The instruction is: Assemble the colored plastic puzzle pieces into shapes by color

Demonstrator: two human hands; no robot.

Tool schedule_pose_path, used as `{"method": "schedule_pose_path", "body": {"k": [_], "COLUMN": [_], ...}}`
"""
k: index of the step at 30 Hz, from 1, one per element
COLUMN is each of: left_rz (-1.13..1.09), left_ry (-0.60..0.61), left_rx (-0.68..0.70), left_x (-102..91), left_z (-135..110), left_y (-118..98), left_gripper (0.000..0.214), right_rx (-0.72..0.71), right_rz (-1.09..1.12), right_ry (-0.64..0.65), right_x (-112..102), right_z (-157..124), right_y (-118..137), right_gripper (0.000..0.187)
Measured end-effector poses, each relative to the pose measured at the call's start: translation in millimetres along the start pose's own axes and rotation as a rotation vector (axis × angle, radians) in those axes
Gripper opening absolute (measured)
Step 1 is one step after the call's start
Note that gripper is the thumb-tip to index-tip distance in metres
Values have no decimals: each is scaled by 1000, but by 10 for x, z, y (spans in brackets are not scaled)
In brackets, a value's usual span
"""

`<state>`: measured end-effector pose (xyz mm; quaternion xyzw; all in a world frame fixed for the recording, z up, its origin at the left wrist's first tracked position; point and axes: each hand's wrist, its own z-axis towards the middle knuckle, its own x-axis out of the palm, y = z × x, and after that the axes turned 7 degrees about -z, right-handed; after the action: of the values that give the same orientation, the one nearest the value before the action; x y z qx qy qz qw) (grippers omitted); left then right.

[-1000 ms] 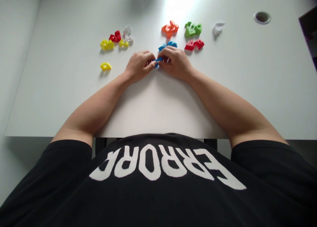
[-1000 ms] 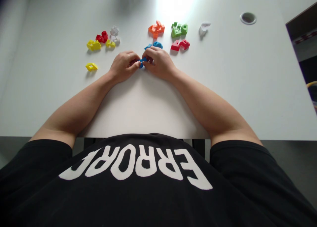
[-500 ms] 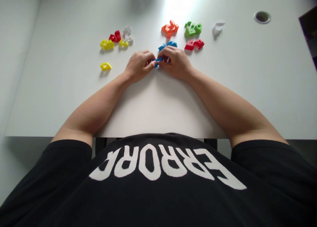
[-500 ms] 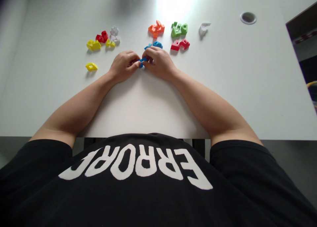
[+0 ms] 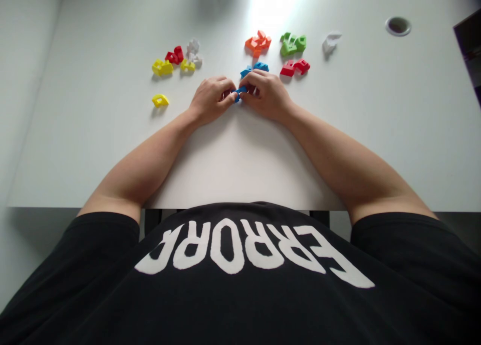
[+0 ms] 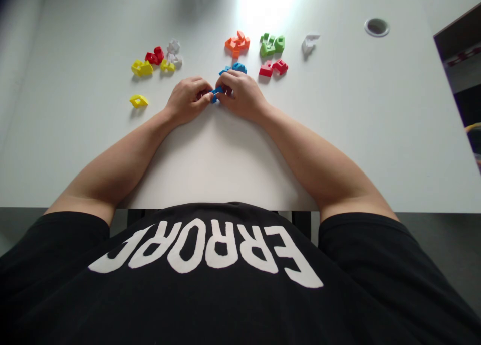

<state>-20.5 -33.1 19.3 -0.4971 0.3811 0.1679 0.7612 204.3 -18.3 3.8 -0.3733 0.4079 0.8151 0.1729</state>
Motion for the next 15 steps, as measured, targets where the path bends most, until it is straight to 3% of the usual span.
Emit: {"method": "schedule_pose_path", "body": {"k": [15], "left_rz": [0], "left_ry": [-6], "left_rx": [19], "left_x": [8], "left_z": [4], "left_y": [-1], "left_gripper": [16], "right_rx": [-15], "right_rz": [-6], "right_ry": [-1], "right_x": [19], "right_z": [-3], "right_y": [-32], "right_gripper": [18]}}
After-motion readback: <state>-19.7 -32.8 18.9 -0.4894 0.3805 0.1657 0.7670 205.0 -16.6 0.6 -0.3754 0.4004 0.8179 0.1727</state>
